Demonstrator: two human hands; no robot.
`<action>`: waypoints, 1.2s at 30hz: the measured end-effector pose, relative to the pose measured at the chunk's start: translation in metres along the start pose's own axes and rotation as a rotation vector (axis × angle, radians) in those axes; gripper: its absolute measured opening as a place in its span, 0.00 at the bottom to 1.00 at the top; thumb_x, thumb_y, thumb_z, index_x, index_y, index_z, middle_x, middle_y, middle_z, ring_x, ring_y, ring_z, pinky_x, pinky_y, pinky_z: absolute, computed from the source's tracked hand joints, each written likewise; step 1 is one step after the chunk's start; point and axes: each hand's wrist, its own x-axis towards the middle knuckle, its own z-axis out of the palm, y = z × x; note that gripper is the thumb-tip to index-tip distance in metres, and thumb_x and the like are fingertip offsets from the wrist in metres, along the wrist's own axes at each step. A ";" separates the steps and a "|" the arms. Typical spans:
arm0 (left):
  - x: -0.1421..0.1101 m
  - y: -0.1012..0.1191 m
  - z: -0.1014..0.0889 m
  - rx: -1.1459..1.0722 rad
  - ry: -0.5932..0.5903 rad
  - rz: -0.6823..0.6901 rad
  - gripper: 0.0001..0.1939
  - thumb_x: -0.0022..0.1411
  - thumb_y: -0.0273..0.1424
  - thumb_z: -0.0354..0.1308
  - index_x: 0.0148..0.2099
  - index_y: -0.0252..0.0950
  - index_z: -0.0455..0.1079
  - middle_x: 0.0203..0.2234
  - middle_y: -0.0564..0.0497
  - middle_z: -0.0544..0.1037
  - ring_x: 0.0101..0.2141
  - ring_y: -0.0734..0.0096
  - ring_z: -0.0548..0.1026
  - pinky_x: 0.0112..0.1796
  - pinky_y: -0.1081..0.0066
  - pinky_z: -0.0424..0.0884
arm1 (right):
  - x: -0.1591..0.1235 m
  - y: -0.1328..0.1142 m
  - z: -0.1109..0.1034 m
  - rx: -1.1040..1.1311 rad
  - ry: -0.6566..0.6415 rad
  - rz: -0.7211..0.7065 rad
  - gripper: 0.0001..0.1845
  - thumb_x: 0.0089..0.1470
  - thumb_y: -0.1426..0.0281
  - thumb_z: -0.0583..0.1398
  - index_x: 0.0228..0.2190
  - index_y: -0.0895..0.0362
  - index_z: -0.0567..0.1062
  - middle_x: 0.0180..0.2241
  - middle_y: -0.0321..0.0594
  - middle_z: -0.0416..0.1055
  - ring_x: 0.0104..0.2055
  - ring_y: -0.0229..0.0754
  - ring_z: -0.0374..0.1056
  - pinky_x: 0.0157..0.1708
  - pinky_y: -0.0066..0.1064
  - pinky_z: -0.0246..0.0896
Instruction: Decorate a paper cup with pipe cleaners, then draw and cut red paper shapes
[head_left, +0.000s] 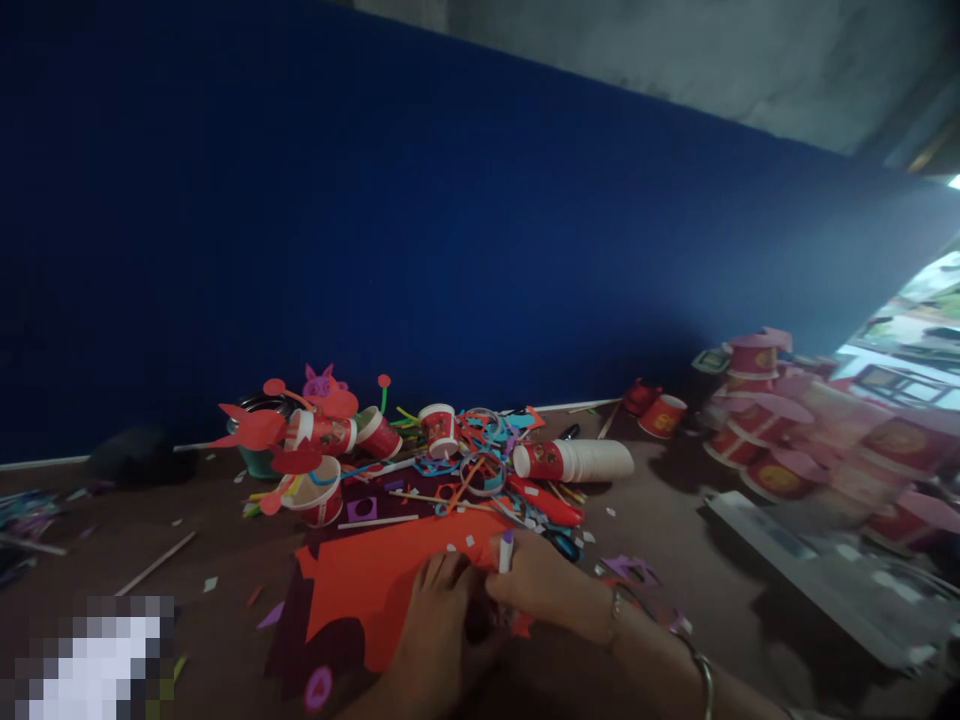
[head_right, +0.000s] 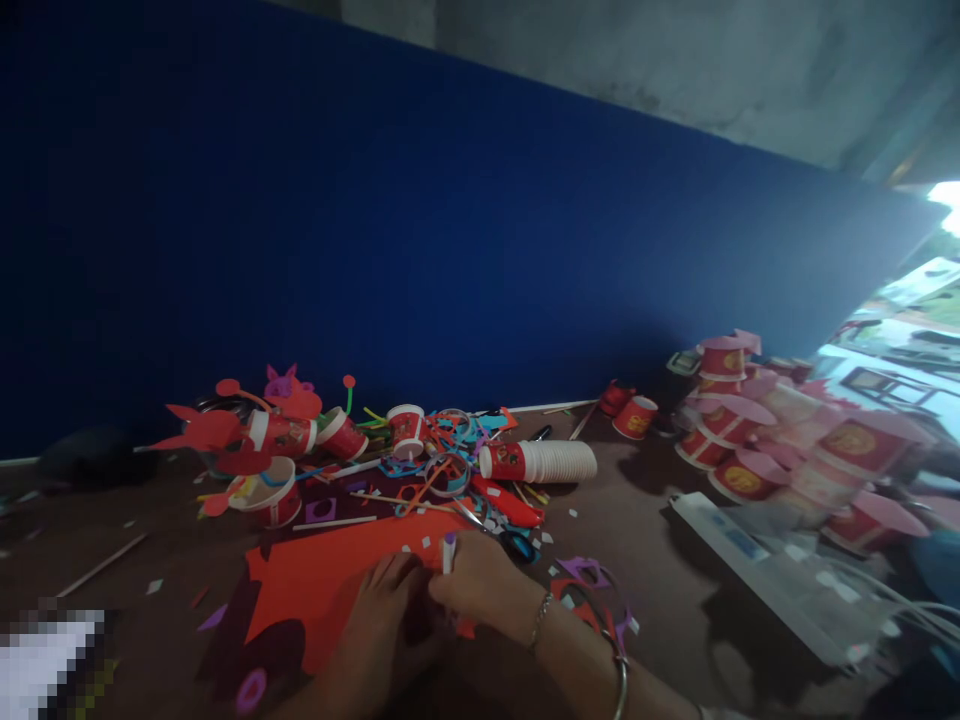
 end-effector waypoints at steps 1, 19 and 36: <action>0.000 0.000 0.000 -0.005 0.001 -0.005 0.15 0.49 0.35 0.65 0.41 0.42 0.71 0.39 0.49 0.73 0.43 0.58 0.68 0.46 0.59 0.63 | 0.001 -0.003 0.000 -0.083 -0.003 -0.020 0.03 0.36 0.74 0.57 0.16 0.56 0.66 0.17 0.31 0.64 0.20 0.34 0.55 0.20 0.26 0.44; 0.000 0.003 -0.003 0.010 -0.017 -0.012 0.14 0.51 0.38 0.62 0.42 0.44 0.73 0.41 0.48 0.75 0.46 0.55 0.69 0.53 0.51 0.58 | -0.037 0.039 0.040 -0.078 0.442 -0.504 0.07 0.55 0.74 0.52 0.26 0.53 0.63 0.27 0.36 0.68 0.31 0.40 0.64 0.35 0.32 0.60; 0.000 0.003 -0.001 0.025 0.005 -0.027 0.17 0.51 0.41 0.63 0.43 0.42 0.72 0.43 0.48 0.75 0.47 0.56 0.69 0.54 0.52 0.56 | -0.004 0.038 0.025 0.763 0.240 0.047 0.09 0.40 0.71 0.54 0.16 0.53 0.56 0.15 0.26 0.50 0.19 0.33 0.47 0.19 0.26 0.44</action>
